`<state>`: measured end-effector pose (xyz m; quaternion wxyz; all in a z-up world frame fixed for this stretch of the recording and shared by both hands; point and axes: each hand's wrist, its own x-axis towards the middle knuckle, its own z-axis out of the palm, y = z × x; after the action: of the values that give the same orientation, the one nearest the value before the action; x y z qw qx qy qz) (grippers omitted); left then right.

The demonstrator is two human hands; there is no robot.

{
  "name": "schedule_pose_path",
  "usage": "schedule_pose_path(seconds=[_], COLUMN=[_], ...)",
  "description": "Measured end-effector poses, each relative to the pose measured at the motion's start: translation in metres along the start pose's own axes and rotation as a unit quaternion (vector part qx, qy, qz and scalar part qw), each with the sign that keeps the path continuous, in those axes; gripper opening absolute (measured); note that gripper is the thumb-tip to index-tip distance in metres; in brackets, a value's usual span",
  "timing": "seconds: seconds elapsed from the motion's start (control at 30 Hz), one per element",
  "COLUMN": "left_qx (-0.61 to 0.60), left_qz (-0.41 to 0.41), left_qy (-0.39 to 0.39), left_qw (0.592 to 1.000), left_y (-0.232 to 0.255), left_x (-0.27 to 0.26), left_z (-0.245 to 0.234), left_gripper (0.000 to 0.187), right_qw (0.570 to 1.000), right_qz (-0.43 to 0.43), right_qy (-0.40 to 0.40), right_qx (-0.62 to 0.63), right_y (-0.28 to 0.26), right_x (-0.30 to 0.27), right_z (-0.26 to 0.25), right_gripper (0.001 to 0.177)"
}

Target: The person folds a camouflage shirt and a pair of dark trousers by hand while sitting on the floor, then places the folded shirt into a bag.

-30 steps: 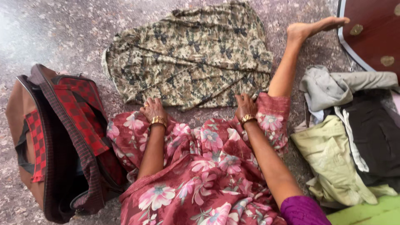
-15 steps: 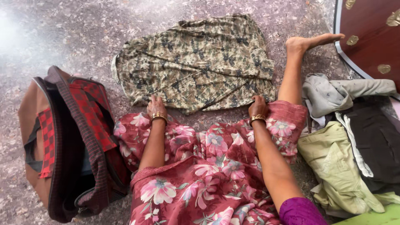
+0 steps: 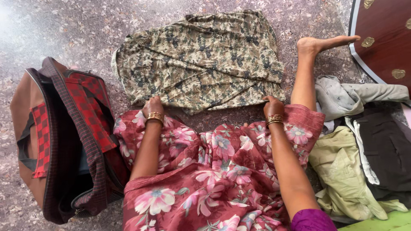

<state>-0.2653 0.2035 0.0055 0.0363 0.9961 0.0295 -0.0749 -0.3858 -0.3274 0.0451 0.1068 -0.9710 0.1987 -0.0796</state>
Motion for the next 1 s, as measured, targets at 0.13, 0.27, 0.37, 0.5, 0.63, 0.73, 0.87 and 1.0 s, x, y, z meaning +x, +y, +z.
schedule_pose_path(seconds=[0.13,0.27,0.37,0.5,0.63,0.73,0.87,1.0], left_qx=[0.011,-0.009,0.022,-0.009,-0.043,-0.04,-0.028,-0.024], left_qz=[0.062,0.13,0.111,0.082,0.028,0.047,0.041,0.078], left_qy=[-0.007,-0.008,-0.03,-0.026,-0.059,-0.05,-0.047,0.146], left_qw=[0.998,0.991,0.993,0.996,0.997,0.997,0.998,0.986], left_y=[-0.017,-0.028,-0.02,-0.015,-0.014,-0.018,-0.015,0.033], left_x=[-0.015,-0.007,0.013,0.059,0.101,0.115,0.105,0.064], left_z=[-0.02,-0.072,-0.094,-0.092,-0.06,-0.035,-0.021,-0.022], left_gripper=[0.019,0.019,0.022,0.027,0.027,0.029,0.023,0.031], right_qw=[0.998,0.997,0.996,0.992,0.992,0.989,0.994,0.978], right_qz=[-0.048,-0.064,-0.082,-0.129,-0.12,-0.127,-0.05,-0.148], right_qy=[0.005,-0.045,-0.042,-0.012,-0.041,-0.076,-0.094,0.139], right_qx=[0.051,0.001,0.022,0.012,0.002,0.009,-0.012,0.043], right_y=[0.014,0.017,0.02,0.013,0.002,-0.007,-0.031,-0.085], right_x=[-0.001,0.033,0.06,0.114,0.16,0.181,0.184,0.146], right_z=[-0.025,-0.049,-0.048,-0.028,-0.006,0.009,0.014,0.011], right_gripper=[0.031,0.024,0.021,0.018,0.016,0.018,0.026,0.021])
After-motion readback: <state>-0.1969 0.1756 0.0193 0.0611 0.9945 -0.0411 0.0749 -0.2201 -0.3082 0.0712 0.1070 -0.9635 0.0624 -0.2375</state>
